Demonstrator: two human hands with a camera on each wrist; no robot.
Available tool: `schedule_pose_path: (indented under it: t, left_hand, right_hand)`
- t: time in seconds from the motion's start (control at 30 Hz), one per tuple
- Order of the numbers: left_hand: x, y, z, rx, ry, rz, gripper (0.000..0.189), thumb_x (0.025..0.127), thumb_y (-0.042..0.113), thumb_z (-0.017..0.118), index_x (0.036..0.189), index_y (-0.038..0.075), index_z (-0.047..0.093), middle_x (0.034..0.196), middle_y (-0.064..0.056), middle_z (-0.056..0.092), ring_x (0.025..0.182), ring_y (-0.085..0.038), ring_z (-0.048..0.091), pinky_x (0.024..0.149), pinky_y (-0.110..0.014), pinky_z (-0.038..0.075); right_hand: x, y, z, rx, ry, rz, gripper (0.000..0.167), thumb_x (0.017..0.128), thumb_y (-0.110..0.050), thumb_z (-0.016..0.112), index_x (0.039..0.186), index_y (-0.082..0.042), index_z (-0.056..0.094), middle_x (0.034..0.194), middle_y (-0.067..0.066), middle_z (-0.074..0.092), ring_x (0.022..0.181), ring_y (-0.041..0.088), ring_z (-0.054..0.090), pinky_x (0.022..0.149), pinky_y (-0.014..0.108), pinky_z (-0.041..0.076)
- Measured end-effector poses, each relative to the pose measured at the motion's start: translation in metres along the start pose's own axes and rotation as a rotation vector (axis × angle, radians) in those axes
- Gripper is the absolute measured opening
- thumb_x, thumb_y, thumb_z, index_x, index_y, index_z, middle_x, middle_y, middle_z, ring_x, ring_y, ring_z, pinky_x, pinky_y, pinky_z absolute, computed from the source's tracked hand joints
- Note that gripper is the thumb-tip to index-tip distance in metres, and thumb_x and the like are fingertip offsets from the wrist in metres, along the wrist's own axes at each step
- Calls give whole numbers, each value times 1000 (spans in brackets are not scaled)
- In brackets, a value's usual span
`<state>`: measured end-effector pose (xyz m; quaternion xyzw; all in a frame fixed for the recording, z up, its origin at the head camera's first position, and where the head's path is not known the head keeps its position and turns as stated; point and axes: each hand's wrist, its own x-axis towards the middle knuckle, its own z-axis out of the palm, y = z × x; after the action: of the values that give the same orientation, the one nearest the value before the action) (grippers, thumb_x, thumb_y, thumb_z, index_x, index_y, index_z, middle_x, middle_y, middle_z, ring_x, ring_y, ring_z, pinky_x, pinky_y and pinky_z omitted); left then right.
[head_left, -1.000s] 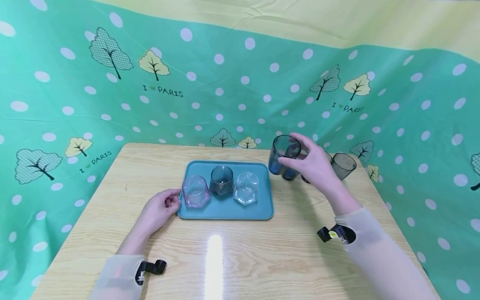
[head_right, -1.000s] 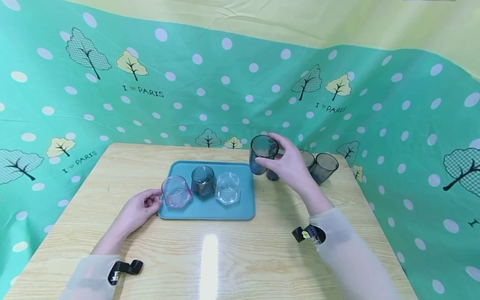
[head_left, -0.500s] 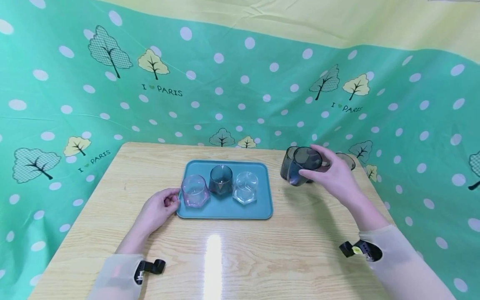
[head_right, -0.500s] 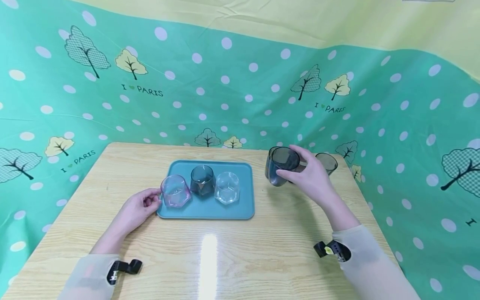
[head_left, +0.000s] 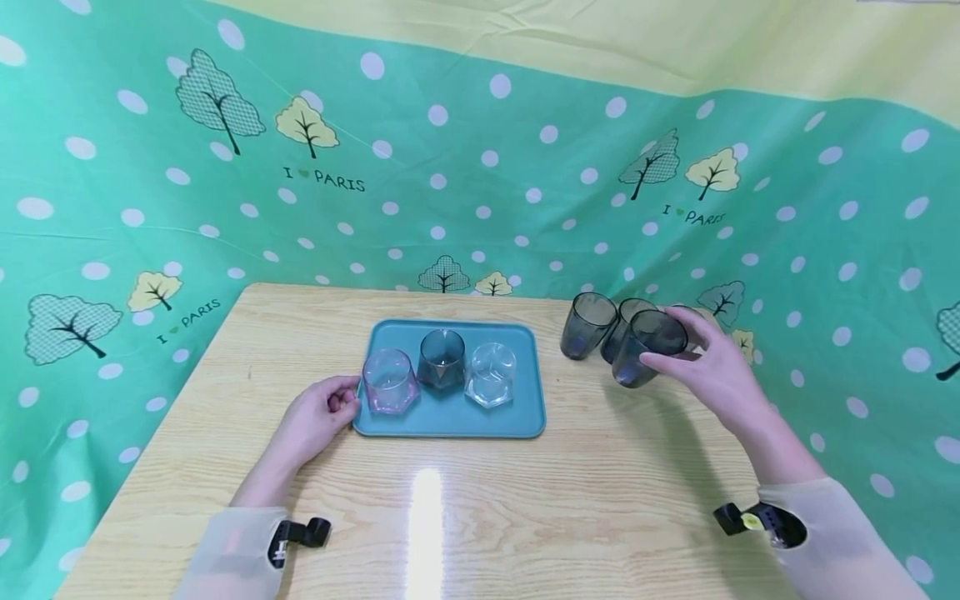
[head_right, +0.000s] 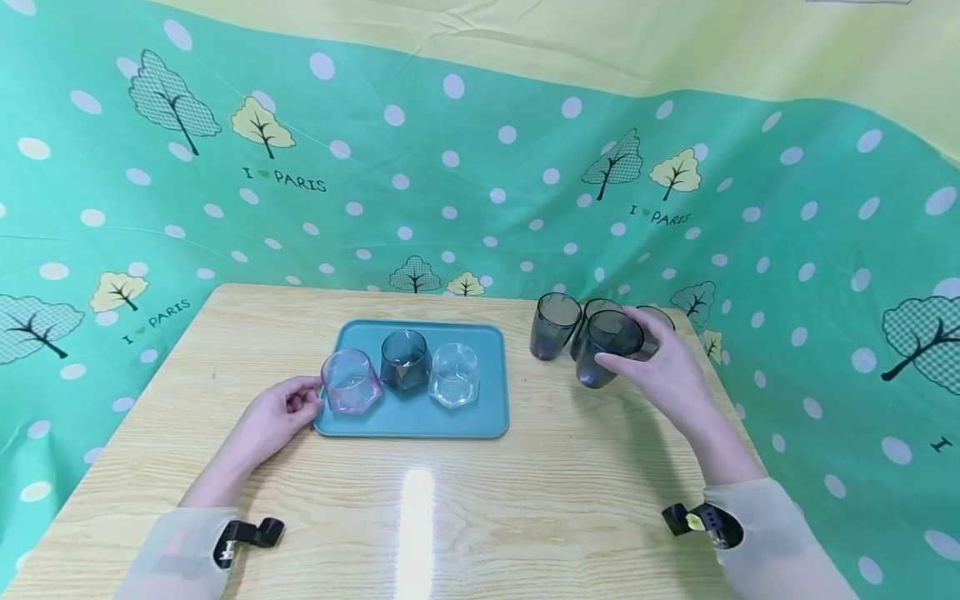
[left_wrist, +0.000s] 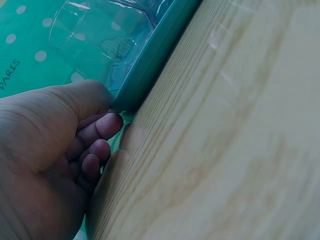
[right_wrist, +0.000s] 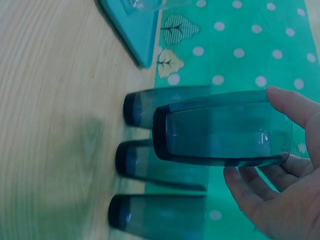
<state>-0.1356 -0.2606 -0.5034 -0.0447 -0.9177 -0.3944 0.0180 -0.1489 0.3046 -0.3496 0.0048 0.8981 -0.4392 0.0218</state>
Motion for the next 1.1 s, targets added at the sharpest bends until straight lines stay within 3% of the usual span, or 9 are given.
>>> schedule_pose_path:
  t: [0.13,0.3,0.53,0.7,0.83,1.03,1.1]
  left_hand:
    - [0,0,0,1,-2,2,41,103,9,72,142,-3,70,103,-4,69,91,-19,60,82,-34,50]
    - [0,1,-1,2,1,9,40,103,8,72,141,-4,70,102,-4,69,91,-19,60,83,-35,51]
    - [0,1,-1,2,-5,4,41,103,8,72,142,-4,69,102,-4,69,91,-19,60,82,-34,50]
    - [0,0,-2,0,-5,4,40,103,8,72,141,-4,70,102,-4,69,91,-19,60,82,-34,50]
    - [1,1,-2,0,-8,2,40,104,9,72,142,-4,69,102,-4,69,91,-19,60,82,-34,50]
    - [1,0,-2,0,-10,1,40,104,8,72,142,-4,69,103,-4,68,91,-19,60,82,-33,50]
    - [1,0,-2,1,-11,1,40,104,9,72,142,-4,69,103,-3,68,91,-19,60,82,-33,50]
  right_hand:
    - [-2,13,-8,-13,1,41,101,95,-48,88,176,-29,31,171,20,39,139,51,58,89,27,52]
    - [-4,29,-17,-57,20,61,103,96,-52,85,177,-28,26,177,21,27,141,50,55,90,29,49]
    - [-7,45,-24,-57,71,72,102,98,-50,84,177,-21,26,166,20,44,150,48,41,89,22,46]
    - [-6,59,-31,-59,116,65,98,100,-45,84,175,-14,30,161,20,48,141,32,47,86,10,44]
    - [-6,69,-39,-78,137,74,98,100,-45,83,175,-13,30,161,18,49,134,24,51,85,7,42]
    - [-6,79,-50,-62,152,108,100,99,-48,83,176,-15,28,162,17,48,142,32,46,86,7,41]
    - [-5,83,-54,-56,153,128,102,98,-50,83,177,-17,27,166,19,45,147,36,43,99,11,42]
